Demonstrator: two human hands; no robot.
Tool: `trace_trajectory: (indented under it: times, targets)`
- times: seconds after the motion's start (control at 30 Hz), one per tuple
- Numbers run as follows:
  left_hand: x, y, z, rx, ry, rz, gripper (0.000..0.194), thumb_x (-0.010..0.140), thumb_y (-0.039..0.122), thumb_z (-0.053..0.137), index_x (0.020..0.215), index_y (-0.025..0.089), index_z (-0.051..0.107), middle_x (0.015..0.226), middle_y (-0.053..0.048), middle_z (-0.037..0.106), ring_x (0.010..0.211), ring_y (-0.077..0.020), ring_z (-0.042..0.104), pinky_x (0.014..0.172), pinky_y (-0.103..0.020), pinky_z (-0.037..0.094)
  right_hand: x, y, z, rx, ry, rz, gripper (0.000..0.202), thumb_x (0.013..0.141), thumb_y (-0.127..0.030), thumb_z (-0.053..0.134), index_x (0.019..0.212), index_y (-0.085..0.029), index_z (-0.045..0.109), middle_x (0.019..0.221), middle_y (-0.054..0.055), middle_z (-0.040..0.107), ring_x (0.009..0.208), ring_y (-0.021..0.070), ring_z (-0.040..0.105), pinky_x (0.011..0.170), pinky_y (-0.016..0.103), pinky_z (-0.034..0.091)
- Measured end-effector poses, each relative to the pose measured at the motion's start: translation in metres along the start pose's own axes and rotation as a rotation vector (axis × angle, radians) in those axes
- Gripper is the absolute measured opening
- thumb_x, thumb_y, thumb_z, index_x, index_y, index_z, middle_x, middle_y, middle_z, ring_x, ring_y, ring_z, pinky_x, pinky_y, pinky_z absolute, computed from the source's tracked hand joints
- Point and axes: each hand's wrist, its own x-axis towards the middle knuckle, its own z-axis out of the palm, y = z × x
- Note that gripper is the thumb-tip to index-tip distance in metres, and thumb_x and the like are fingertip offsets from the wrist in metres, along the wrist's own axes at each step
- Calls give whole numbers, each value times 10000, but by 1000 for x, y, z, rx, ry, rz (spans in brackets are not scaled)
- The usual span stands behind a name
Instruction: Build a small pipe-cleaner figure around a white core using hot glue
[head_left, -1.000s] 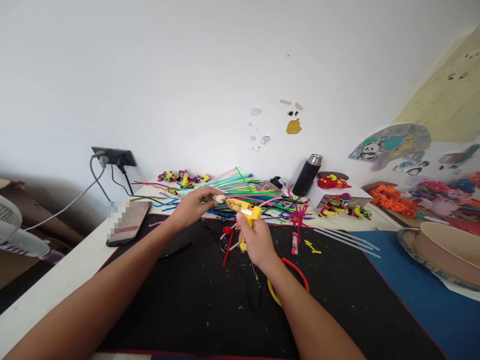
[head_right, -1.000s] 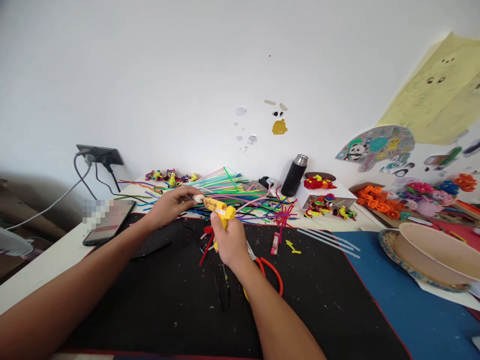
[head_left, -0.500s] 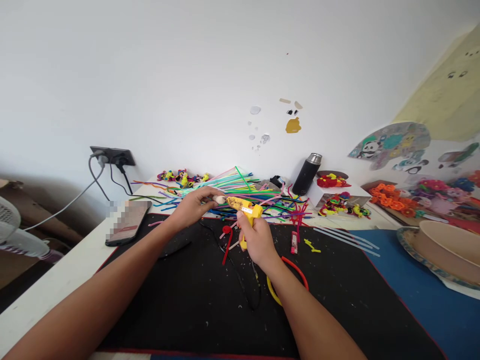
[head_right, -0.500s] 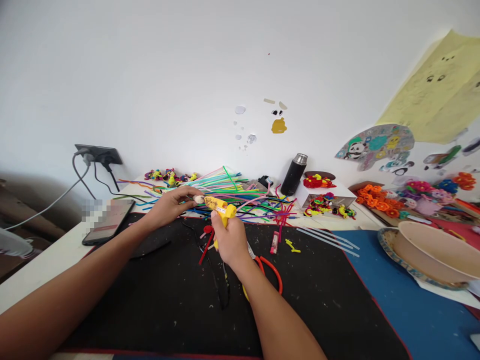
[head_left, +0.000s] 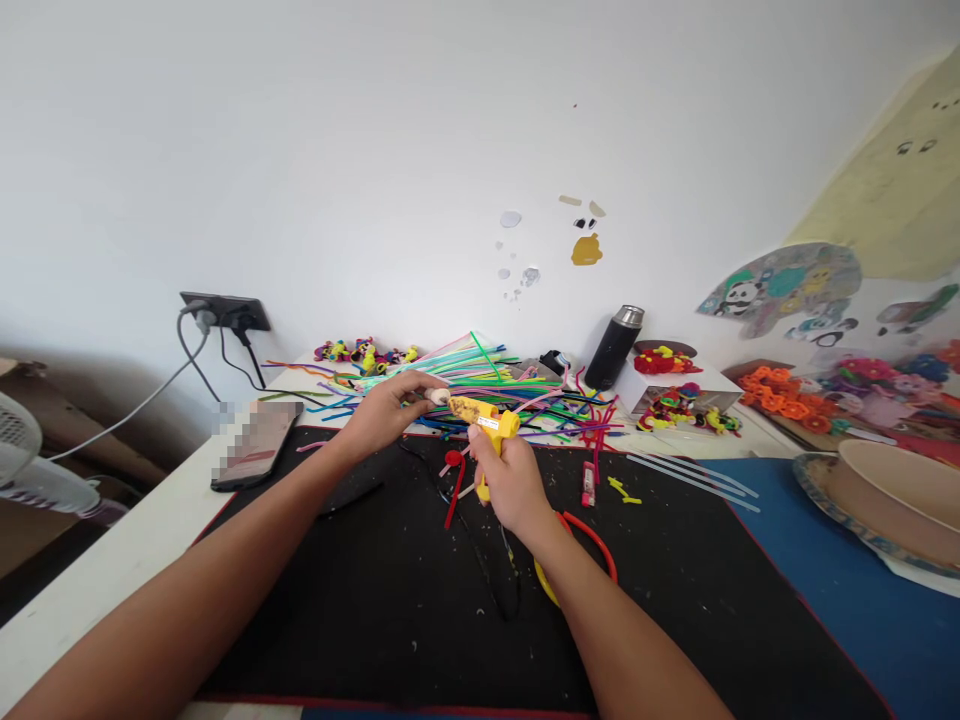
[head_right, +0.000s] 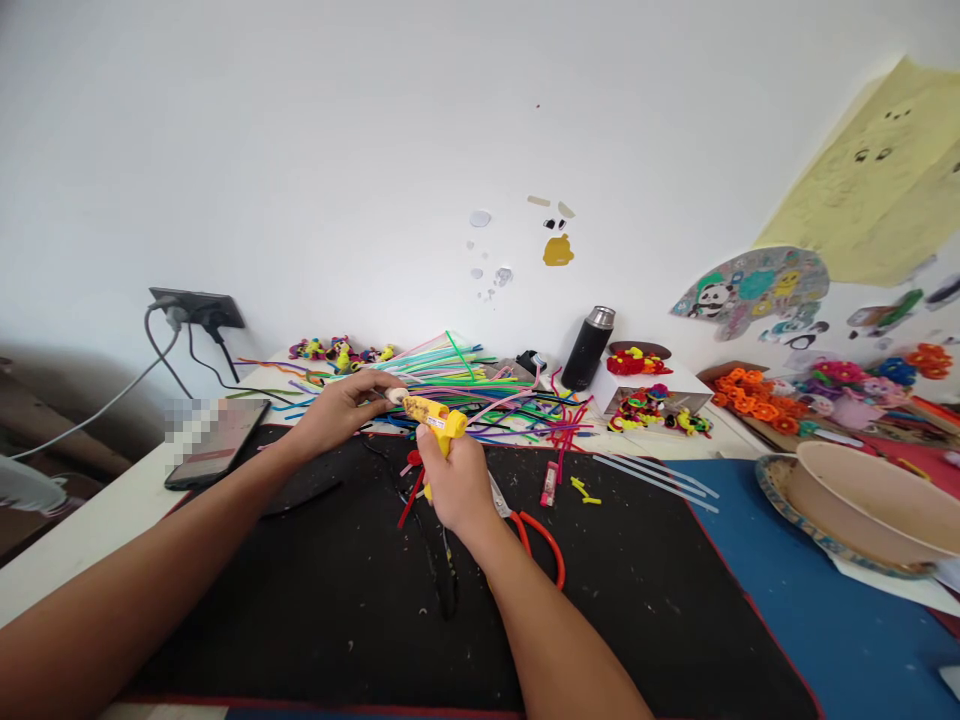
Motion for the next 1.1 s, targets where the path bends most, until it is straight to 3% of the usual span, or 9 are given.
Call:
trace_trajectory:
  times: [1.1]
  targets:
    - [0,0,0,29,5,1,251,894,392,648,1069,239,742,1121,-72,755,1042,-258,686,899,-384,558,2,2,-1,-19,-2,25,597,951,-662,469,535,-234,476,378,-6,478,370,142,477,428,253,375]
